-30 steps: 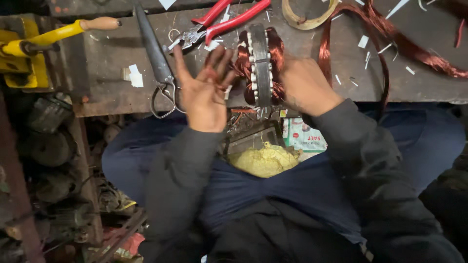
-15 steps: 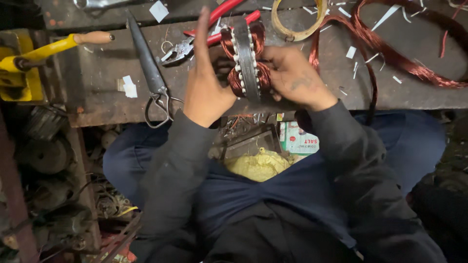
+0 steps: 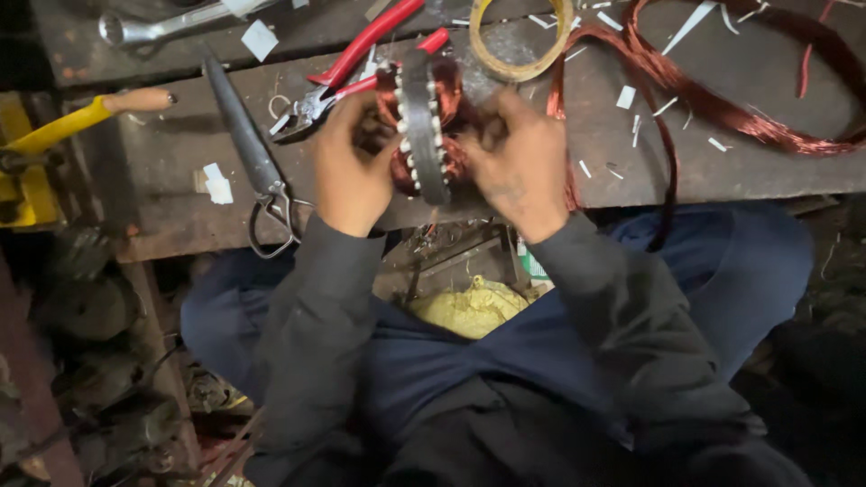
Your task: The person winds copper wire around the slots of a motor stator by hand. They insert small white spacers between the wire layers to separate them while continuing to wrap the coil.
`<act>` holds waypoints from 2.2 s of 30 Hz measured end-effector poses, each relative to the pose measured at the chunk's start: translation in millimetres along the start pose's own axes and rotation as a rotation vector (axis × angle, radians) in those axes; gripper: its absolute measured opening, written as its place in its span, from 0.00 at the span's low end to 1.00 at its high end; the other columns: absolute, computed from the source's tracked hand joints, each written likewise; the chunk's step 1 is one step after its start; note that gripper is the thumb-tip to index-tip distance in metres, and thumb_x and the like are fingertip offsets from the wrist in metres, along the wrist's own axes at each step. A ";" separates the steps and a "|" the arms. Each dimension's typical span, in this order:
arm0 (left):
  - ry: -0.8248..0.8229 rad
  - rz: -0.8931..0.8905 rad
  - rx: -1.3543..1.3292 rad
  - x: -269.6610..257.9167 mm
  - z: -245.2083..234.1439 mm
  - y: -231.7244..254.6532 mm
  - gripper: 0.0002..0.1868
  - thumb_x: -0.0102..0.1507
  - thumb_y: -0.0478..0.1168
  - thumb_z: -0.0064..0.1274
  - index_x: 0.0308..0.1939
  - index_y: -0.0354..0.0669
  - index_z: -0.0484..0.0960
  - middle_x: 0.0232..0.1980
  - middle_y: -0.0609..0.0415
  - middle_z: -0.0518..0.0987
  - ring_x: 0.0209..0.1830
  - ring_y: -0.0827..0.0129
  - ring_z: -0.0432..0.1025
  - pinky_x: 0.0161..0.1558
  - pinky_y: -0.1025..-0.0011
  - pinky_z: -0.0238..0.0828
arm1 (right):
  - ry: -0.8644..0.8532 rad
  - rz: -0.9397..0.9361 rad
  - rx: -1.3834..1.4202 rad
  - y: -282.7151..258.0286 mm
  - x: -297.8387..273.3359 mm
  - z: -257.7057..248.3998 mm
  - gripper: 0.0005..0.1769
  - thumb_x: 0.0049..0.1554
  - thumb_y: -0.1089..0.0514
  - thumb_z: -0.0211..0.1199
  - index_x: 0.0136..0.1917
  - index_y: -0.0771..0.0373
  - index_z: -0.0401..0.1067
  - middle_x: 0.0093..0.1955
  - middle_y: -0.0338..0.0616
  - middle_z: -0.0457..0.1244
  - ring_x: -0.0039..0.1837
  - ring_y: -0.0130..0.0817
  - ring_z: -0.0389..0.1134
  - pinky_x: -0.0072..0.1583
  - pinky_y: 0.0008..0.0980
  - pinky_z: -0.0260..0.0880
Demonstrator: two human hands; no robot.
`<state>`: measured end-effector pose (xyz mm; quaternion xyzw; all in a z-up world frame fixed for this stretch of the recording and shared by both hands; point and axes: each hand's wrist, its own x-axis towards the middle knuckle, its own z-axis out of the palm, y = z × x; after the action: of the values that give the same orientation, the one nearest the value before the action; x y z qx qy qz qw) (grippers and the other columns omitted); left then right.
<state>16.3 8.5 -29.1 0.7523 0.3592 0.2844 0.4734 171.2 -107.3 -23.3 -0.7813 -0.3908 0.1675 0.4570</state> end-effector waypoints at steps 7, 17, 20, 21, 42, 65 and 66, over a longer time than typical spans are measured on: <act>0.020 0.251 0.290 0.8 -1.3 21.2 0.14 0.61 0.34 0.64 0.49 0.35 0.81 0.46 0.42 0.79 0.47 0.48 0.77 0.49 0.65 0.73 | -0.068 -0.221 -0.054 -4.0 0.3 -5.2 0.24 0.49 0.65 0.72 0.57 0.68 0.67 0.48 0.61 0.65 0.52 0.64 0.67 0.50 0.53 0.67; 0.004 0.254 0.124 -27.5 16.2 14.9 0.14 0.64 0.33 0.62 0.53 0.36 0.79 0.52 0.45 0.79 0.50 0.53 0.77 0.54 0.66 0.74 | -0.002 -0.011 -0.124 6.9 -21.2 4.9 0.15 0.55 0.64 0.67 0.53 0.67 0.65 0.46 0.59 0.66 0.51 0.64 0.68 0.50 0.55 0.65; 0.015 0.265 0.183 -22.3 17.7 18.5 0.17 0.61 0.34 0.63 0.52 0.36 0.80 0.50 0.45 0.79 0.48 0.52 0.77 0.51 0.65 0.74 | 0.018 -0.094 -0.060 3.9 -21.2 -2.5 0.17 0.54 0.64 0.69 0.54 0.65 0.65 0.50 0.59 0.66 0.51 0.63 0.68 0.48 0.53 0.66; 0.025 0.271 0.204 -21.9 17.5 20.9 0.17 0.61 0.34 0.63 0.52 0.36 0.80 0.49 0.45 0.78 0.47 0.52 0.77 0.50 0.65 0.74 | 0.023 -0.156 -0.023 3.0 -20.8 -6.0 0.18 0.53 0.65 0.69 0.54 0.65 0.65 0.52 0.59 0.66 0.52 0.63 0.68 0.49 0.52 0.67; 0.063 0.453 0.440 -30.4 11.4 31.7 0.19 0.62 0.35 0.64 0.54 0.33 0.78 0.48 0.43 0.78 0.48 0.44 0.72 0.54 0.57 0.68 | 0.023 -0.538 -0.304 -11.0 -26.6 -31.6 0.17 0.49 0.61 0.67 0.52 0.63 0.73 0.52 0.44 0.64 0.54 0.44 0.65 0.53 0.43 0.63; -0.181 0.138 0.375 6.1 3.0 25.9 0.09 0.60 0.32 0.60 0.43 0.32 0.82 0.40 0.40 0.79 0.42 0.46 0.77 0.43 0.66 0.70 | -0.194 -0.194 -0.105 8.8 7.7 -35.1 0.08 0.54 0.63 0.67 0.47 0.66 0.73 0.48 0.53 0.65 0.49 0.58 0.69 0.52 0.51 0.70; -0.186 0.160 0.357 6.3 1.9 24.8 0.10 0.61 0.32 0.59 0.45 0.32 0.83 0.42 0.40 0.80 0.44 0.46 0.78 0.45 0.66 0.71 | -0.174 -0.195 -0.073 10.4 8.6 -35.1 0.07 0.55 0.63 0.67 0.48 0.65 0.74 0.48 0.52 0.66 0.50 0.57 0.70 0.54 0.50 0.71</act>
<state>28.1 5.4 -6.5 0.8734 0.2979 0.1823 0.3394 203.2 -124.0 -12.8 -0.7382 -0.5090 0.1750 0.4066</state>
